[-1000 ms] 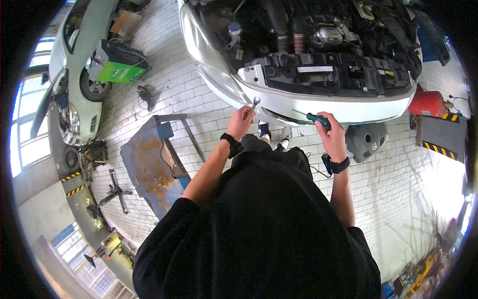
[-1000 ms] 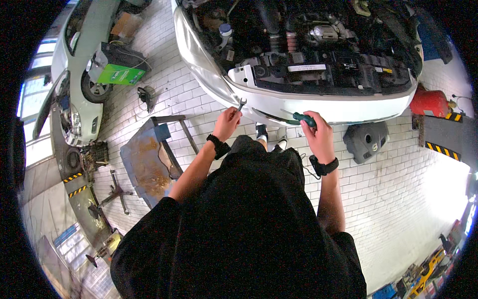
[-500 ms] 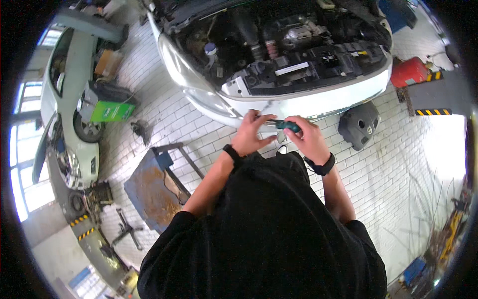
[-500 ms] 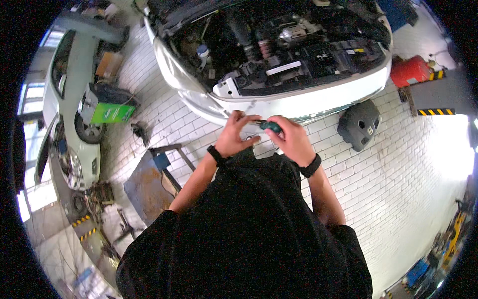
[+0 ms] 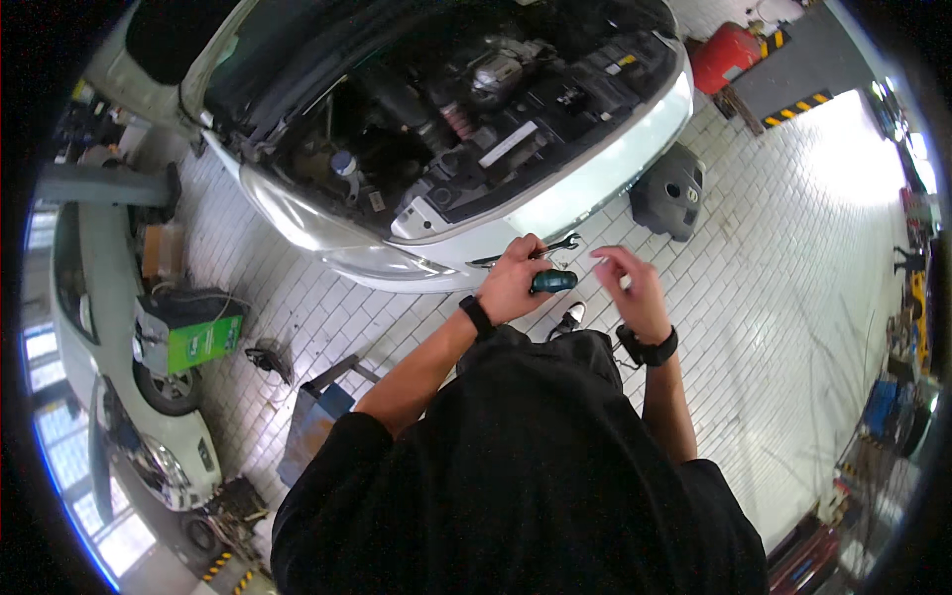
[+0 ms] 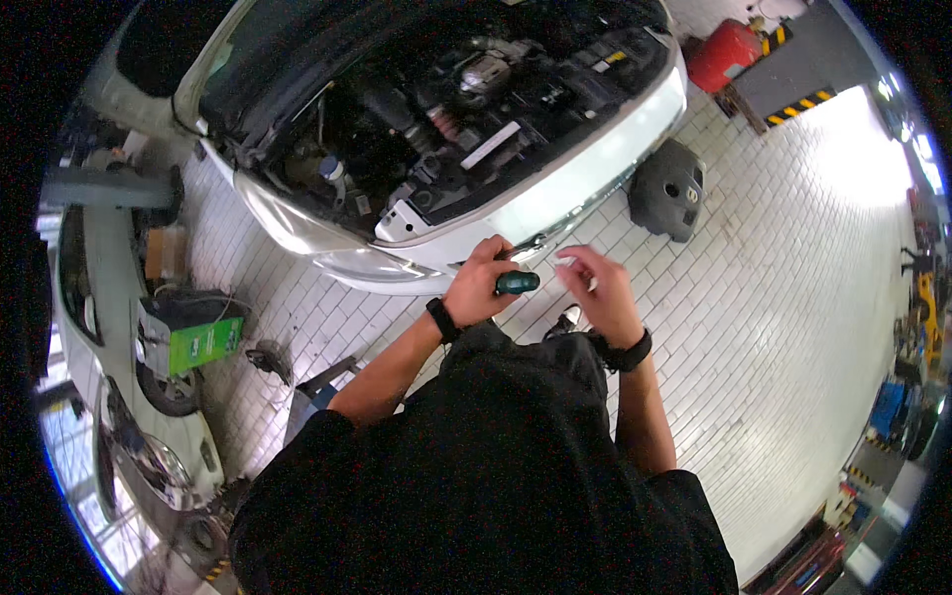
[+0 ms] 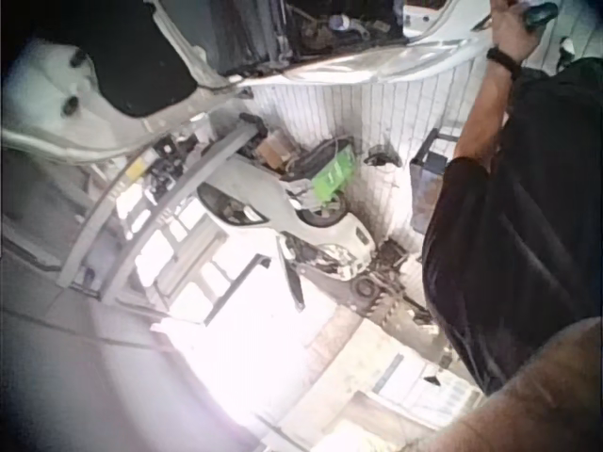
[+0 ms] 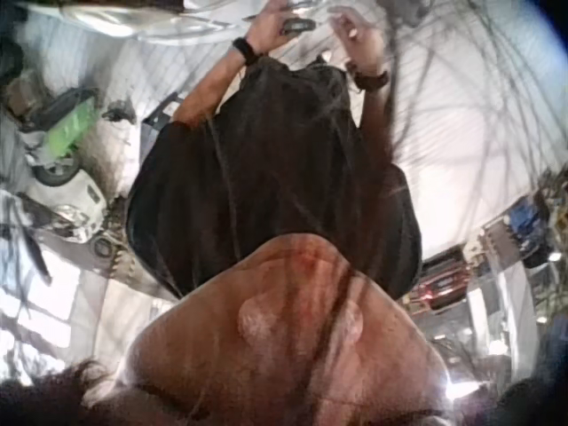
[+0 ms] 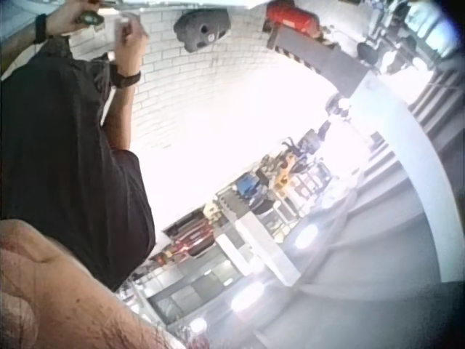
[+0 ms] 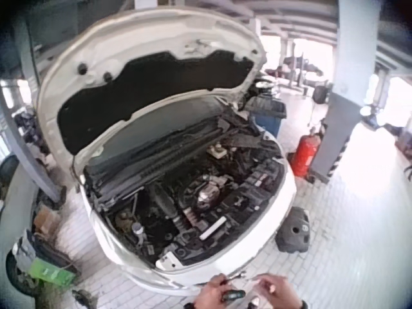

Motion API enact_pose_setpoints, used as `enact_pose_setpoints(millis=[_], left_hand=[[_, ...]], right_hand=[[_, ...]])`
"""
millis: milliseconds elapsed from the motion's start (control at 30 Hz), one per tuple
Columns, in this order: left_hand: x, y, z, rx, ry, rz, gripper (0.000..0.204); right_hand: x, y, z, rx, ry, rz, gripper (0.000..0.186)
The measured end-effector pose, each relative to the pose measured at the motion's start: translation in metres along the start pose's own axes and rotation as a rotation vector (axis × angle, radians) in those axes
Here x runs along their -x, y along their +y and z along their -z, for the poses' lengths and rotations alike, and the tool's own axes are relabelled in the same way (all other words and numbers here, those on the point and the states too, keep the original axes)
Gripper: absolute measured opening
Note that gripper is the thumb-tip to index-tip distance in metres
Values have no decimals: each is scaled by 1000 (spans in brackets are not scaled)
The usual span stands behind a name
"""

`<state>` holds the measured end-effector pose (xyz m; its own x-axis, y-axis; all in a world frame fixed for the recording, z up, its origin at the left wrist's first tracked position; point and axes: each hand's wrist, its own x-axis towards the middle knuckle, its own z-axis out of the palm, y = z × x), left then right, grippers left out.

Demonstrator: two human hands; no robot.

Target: Repairing the front panel of a car engine bay using a screwdriver and wrench.

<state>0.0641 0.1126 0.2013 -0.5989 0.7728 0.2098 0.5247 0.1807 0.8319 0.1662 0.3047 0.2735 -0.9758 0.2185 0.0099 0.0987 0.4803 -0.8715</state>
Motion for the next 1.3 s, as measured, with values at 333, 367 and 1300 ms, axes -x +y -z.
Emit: enact_pose_setpoints(millis=[333, 367, 1300], left_hand=[[-53, 54, -86, 688, -109, 114, 17], [-56, 61, -101, 676, -120, 113, 17], [-262, 146, -250, 944, -152, 201, 9]], right_hand=[[65, 77, 85, -123, 238, -117, 14], [75, 87, 98, -135, 248, -115, 14], [27, 192, 261, -281, 132, -145, 16]])
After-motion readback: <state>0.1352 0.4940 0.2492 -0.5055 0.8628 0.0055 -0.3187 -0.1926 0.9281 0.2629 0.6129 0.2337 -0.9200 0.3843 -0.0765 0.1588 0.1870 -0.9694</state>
